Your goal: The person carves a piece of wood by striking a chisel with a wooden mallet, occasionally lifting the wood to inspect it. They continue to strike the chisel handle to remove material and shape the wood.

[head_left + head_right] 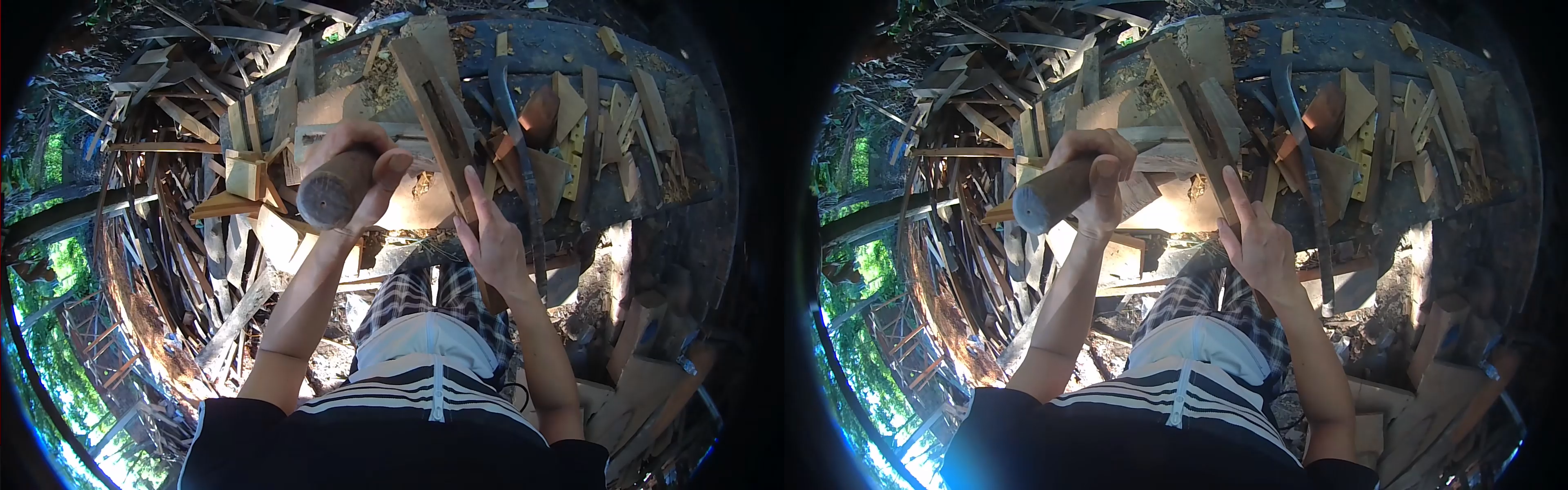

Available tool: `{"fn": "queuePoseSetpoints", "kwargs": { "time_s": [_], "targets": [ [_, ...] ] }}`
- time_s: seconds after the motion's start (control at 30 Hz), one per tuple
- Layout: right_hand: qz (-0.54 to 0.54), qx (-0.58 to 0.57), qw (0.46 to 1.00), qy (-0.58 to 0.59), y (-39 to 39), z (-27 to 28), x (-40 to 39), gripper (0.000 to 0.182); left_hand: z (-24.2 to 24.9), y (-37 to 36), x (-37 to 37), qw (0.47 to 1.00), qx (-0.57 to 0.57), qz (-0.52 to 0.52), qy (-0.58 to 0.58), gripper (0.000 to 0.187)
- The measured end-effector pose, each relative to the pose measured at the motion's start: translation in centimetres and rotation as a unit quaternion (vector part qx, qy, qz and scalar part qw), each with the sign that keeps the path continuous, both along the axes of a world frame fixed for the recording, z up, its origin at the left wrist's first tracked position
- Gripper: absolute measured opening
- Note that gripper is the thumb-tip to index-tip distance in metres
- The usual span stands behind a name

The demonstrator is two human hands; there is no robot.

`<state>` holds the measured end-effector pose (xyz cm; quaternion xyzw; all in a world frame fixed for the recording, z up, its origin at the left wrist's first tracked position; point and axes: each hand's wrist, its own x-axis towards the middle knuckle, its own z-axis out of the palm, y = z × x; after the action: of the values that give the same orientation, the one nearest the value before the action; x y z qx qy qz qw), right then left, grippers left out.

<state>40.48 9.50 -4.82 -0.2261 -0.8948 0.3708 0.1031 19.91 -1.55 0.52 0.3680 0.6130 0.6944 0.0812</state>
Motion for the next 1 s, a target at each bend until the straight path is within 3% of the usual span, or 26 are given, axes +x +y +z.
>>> {"fn": "queuePoseSetpoints", "kwargs": {
  "time_s": [0.1,0.2,0.27,0.33,0.4,0.5,0.57,0.6,0.63,0.7,0.8,0.83,0.93,0.97,1.0],
  "targets": [
    [0.001,-0.001,1.0,-0.006,0.0,-0.1,0.0,0.08,-0.2,0.5,-0.1,0.999,0.007,-0.005,0.049,0.035],
    [0.008,-0.019,1.0,0.001,0.3,0.5,-0.2,0.079,0.0,0.7,-0.1,0.995,-0.027,0.042,0.087,0.029],
    [-0.009,-0.096,0.993,0.063,0.4,1.1,-0.3,0.076,0.9,1.1,0.3,0.993,-0.04,0.074,0.086,0.022],
    [0.008,-0.124,0.992,0.038,1.1,4.5,-0.8,0.075,1.1,1.4,0.4,0.992,-0.064,0.105,0.018,0.017],
    [0.05,0.037,0.976,0.209,1.2,7.4,-1.7,0.077,1.1,1.7,0.4,0.993,-0.062,0.102,-0.015,0.017],
    [0.093,0.1,0.943,0.303,0.9,14.2,-2.5,0.081,2.0,2.0,0.2,0.992,-0.085,0.091,-0.026,0.014],
    [0.119,0.143,0.906,0.38,0.2,16.9,-3.0,0.082,2.5,2.0,0.3,0.995,-0.039,0.092,0.002,0.012],
    [0.119,0.154,0.903,0.383,-0.1,17.6,-2.6,0.082,2.4,2.1,0.4,0.995,-0.003,0.095,0.025,0.011],
    [0.131,0.157,0.932,0.3,-0.7,18.1,-1.9,0.08,1.6,2.9,0.1,0.996,0.046,0.07,-0.027,0.01],
    [0.145,0.141,0.973,0.114,-1.0,18.4,-1.1,0.074,1.6,3.4,-0.2,0.995,0.038,0.084,-0.043,0.01],
    [0.129,0.16,0.959,0.194,-0.6,19.0,-0.7,0.075,3.0,3.3,0.1,0.993,0.023,0.081,-0.079,0.01],
    [0.125,0.148,0.931,0.31,-0.8,19.0,-1.5,0.074,2.6,3.3,0.0,0.994,0.01,0.105,-0.035,0.01],
    [0.121,0.167,0.936,0.285,-1.9,21.4,-0.7,0.073,2.1,2.6,0.0,0.989,-0.05,0.134,0.023,0.01],
    [0.14,0.138,0.972,0.131,-1.4,20.4,0.0,0.073,1.8,2.8,0.2,0.993,0.016,0.119,0.014,0.012],
    [0.136,0.141,0.972,0.132,-1.5,20.4,0.2,0.073,1.8,3.0,0.4,0.991,0.083,0.101,0.005,0.014]
  ]
}}
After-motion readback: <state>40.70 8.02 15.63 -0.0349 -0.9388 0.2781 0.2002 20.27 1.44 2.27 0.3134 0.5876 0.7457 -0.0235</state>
